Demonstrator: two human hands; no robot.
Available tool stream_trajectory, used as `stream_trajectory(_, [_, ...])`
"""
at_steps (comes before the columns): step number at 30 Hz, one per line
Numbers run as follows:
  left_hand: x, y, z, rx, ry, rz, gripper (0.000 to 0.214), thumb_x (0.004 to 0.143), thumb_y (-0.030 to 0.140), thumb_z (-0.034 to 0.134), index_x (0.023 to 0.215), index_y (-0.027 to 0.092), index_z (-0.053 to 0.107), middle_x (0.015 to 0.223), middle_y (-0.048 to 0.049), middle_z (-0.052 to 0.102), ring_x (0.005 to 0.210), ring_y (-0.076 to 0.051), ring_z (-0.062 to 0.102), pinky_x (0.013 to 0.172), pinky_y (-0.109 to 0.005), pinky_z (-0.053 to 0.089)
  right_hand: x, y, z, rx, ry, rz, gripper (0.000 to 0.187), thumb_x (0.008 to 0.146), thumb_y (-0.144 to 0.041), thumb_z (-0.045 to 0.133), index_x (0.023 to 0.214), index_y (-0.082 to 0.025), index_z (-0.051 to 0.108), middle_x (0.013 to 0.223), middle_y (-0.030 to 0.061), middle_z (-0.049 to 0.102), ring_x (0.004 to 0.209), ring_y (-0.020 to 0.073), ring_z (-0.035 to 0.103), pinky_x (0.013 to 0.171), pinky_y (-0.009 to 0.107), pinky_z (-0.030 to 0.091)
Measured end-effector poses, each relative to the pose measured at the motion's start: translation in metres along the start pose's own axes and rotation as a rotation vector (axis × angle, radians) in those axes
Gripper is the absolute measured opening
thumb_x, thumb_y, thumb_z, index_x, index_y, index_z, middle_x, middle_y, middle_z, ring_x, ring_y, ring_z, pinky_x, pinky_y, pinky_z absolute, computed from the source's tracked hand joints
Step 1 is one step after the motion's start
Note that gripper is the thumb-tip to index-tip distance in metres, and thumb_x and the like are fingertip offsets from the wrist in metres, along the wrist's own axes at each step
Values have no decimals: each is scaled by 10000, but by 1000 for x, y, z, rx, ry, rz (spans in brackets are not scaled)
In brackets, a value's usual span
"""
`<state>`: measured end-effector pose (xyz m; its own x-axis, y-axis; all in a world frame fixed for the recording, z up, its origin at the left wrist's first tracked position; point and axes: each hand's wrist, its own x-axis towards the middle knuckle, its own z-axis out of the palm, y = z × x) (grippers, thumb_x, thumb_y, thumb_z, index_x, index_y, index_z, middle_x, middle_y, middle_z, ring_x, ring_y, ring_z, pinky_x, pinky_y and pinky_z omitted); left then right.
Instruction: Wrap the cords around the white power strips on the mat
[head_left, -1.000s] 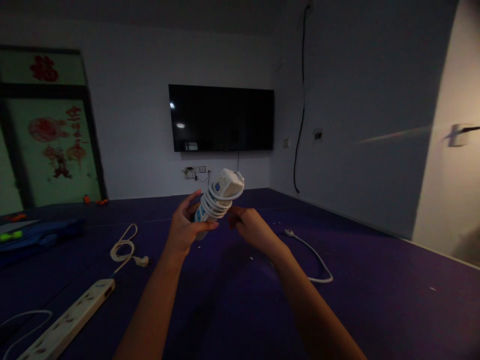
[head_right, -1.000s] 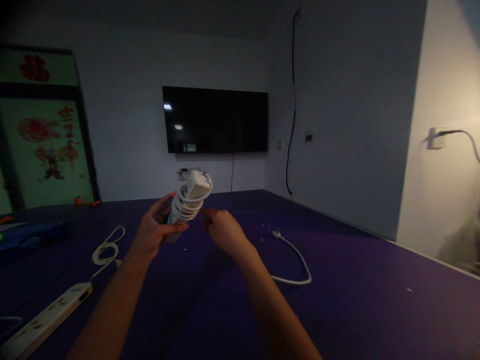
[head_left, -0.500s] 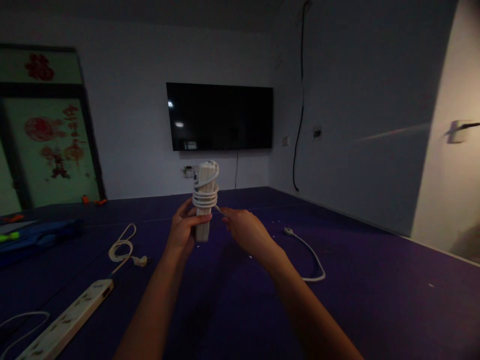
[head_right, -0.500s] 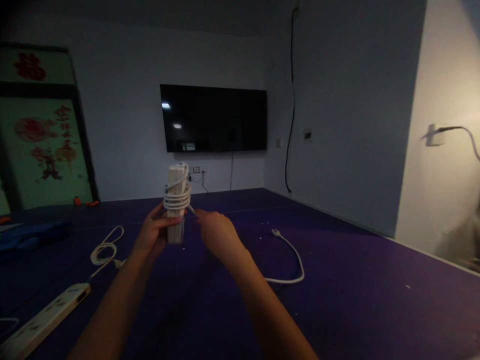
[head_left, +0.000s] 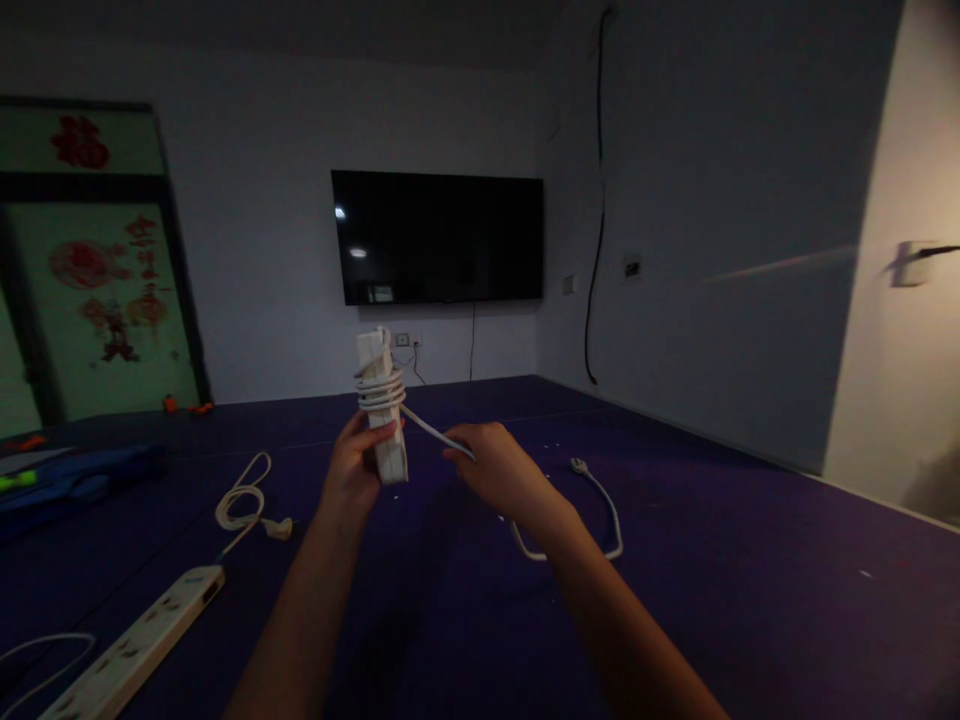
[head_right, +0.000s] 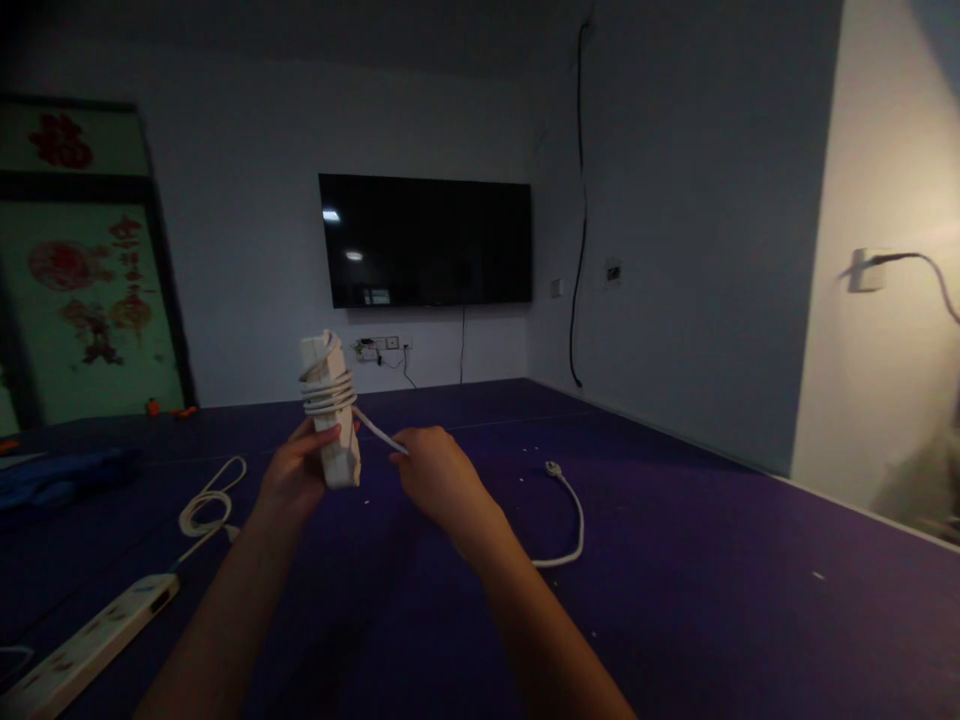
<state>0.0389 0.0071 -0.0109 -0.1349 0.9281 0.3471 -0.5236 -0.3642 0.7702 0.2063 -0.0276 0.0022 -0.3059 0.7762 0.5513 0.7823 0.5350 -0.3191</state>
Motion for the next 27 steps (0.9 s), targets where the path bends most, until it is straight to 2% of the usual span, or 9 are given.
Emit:
stream_trajectory(3, [6,-1,-4,71,167,142,564,446,111,794,983,170,633,713,17,671,624,-132,620,572,-228,474,0,-1,1,89,-12,23,189,832,-148,522,908,-166,694,784,56,701,693,144,622,632,224,394])
stream_trajectory(5, [10,-2,-7,124,261,245,627,431,115,806,1030,168,627,820,-11,696,735,-163,653,648,-252,502,1,-1,3,128,-31,50,171,824,-144,533,874,-157,695,762,55,695,679,140,612,621,223,388])
stream_trajectory(8, [14,-4,-11,239,333,385,700,432,134,811,1103,153,611,1019,-77,689,897,-216,656,782,-321,517,3,1,10,179,-47,95,161,825,-136,525,834,-148,685,722,51,679,637,128,596,597,217,377])
stream_trajectory(12, [16,-7,-17,442,306,487,733,468,175,803,1165,120,584,1148,-133,644,1020,-261,621,903,-390,482,7,6,17,250,-8,154,207,858,-145,453,818,-150,656,671,42,652,558,112,564,553,211,359])
stream_trajectory(17, [13,-13,-18,663,278,572,702,526,187,773,1194,116,570,1174,-144,631,1058,-262,603,927,-379,467,5,0,9,139,103,107,254,891,-183,413,768,-163,633,679,52,644,641,136,583,627,222,371])
stream_trajectory(22, [18,-23,-24,849,327,594,711,572,238,757,1243,151,536,1180,-135,629,1038,-258,609,892,-375,470,1,-13,8,19,-5,33,230,900,-215,430,851,-175,652,767,74,679,702,160,613,635,234,364])
stream_trajectory(27, [9,-18,-22,1298,380,628,657,665,287,687,1284,170,501,1151,-141,640,1049,-303,581,888,-437,427,1,-17,13,-216,7,-38,239,916,-220,409,926,-172,643,875,99,694,777,190,638,622,253,360])
